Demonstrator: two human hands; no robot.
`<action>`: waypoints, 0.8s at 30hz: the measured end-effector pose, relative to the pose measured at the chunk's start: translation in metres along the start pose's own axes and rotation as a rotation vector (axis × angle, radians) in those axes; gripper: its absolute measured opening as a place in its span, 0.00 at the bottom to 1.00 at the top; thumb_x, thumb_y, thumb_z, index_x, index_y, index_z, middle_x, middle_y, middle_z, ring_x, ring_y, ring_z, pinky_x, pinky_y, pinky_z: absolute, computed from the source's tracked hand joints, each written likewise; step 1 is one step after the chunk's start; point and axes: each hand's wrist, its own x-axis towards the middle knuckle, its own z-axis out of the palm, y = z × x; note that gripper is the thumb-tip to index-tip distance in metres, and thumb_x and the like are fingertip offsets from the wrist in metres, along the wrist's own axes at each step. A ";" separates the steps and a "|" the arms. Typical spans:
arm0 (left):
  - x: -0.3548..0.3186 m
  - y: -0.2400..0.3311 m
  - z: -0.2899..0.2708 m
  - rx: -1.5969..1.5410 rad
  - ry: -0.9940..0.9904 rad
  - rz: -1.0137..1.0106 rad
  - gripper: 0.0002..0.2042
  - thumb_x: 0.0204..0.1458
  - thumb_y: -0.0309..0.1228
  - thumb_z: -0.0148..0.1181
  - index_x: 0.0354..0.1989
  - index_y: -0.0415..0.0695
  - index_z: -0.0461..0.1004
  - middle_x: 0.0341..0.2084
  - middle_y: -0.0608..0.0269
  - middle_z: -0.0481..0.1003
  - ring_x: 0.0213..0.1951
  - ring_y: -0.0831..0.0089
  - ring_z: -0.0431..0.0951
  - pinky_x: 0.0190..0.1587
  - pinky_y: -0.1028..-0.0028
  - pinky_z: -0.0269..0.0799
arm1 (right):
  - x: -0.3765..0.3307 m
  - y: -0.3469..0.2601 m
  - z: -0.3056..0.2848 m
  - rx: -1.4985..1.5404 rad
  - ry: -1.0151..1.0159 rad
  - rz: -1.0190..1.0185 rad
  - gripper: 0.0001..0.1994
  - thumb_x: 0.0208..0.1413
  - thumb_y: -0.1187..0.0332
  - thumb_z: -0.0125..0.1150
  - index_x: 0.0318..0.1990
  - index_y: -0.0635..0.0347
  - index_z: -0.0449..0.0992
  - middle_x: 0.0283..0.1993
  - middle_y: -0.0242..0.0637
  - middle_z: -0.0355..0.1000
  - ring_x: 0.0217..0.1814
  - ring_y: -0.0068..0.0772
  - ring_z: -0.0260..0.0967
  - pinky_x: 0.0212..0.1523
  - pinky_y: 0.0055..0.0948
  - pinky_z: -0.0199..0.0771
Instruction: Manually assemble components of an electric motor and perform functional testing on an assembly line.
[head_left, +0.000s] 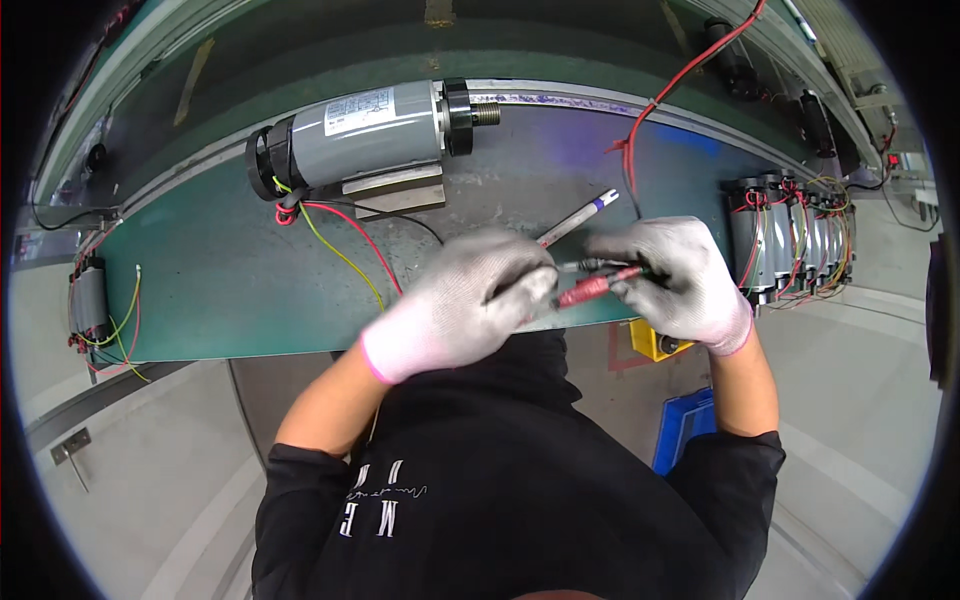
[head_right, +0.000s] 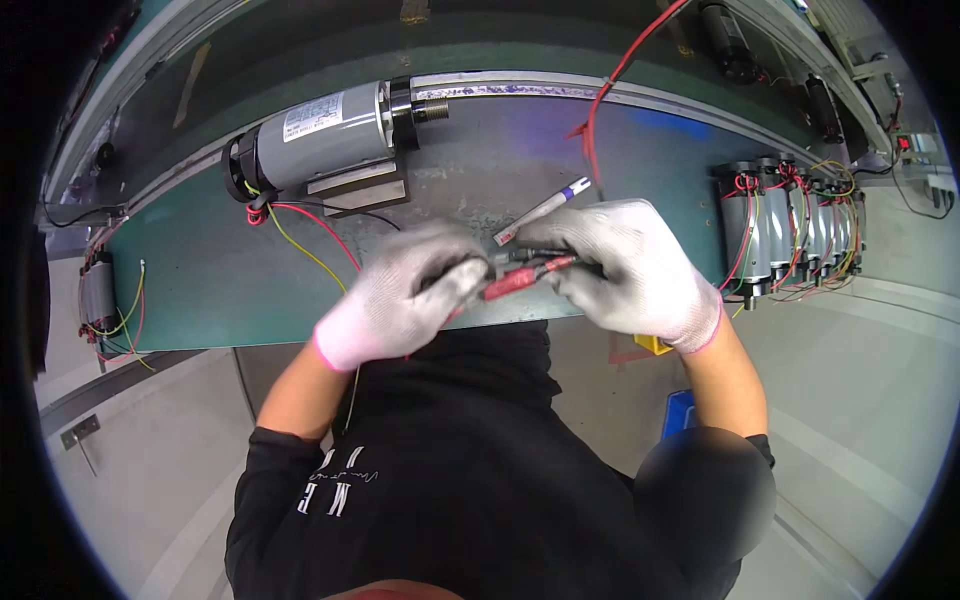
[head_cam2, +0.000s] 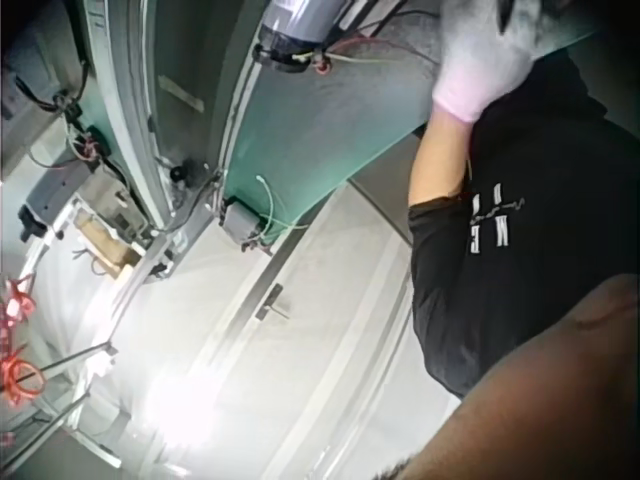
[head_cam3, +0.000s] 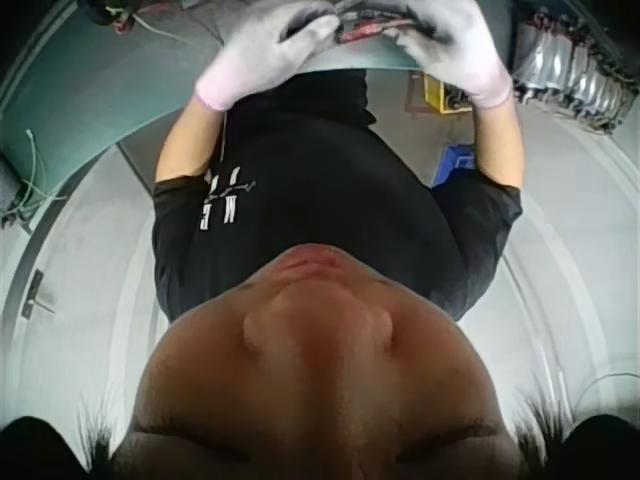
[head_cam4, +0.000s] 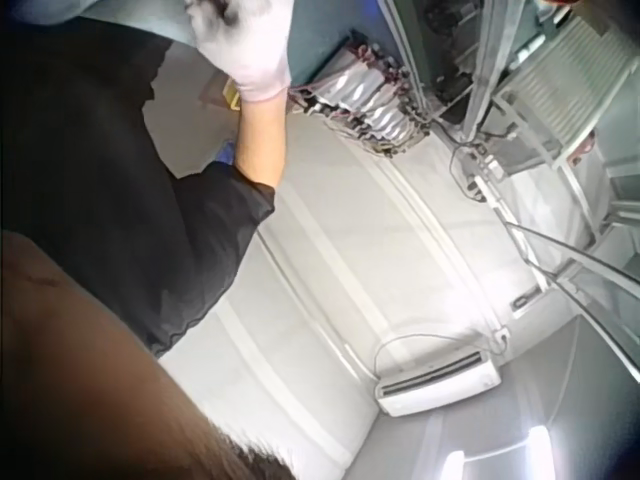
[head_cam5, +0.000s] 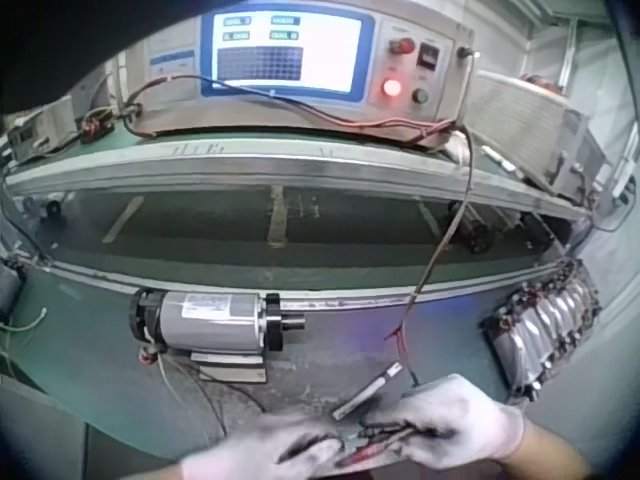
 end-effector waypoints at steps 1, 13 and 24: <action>0.007 -0.009 -0.008 0.417 0.064 0.329 0.07 0.63 0.30 0.66 0.45 0.40 0.82 0.40 0.59 0.82 0.46 0.61 0.80 0.49 0.60 0.75 | -0.002 0.006 0.000 -0.076 -0.036 0.041 0.21 0.43 0.81 0.65 0.49 0.66 0.85 0.35 0.47 0.81 0.32 0.52 0.78 0.35 0.41 0.78; 0.120 -0.024 -0.114 1.063 -0.135 -0.152 0.13 0.65 0.30 0.58 0.54 0.41 0.80 0.53 0.49 0.82 0.52 0.47 0.83 0.58 0.54 0.78 | 0.034 0.135 -0.030 -0.638 -0.340 0.269 0.19 0.54 0.77 0.67 0.55 0.63 0.82 0.51 0.52 0.80 0.59 0.58 0.76 0.62 0.47 0.77; 0.070 -0.014 -0.081 1.303 0.385 -0.164 0.18 0.71 0.42 0.51 0.35 0.44 0.81 0.32 0.52 0.84 0.38 0.52 0.86 0.47 0.53 0.80 | 0.116 0.042 -0.130 -0.936 0.672 -0.031 0.35 0.61 0.73 0.64 0.77 0.59 0.63 0.80 0.50 0.64 0.73 0.56 0.70 0.71 0.45 0.76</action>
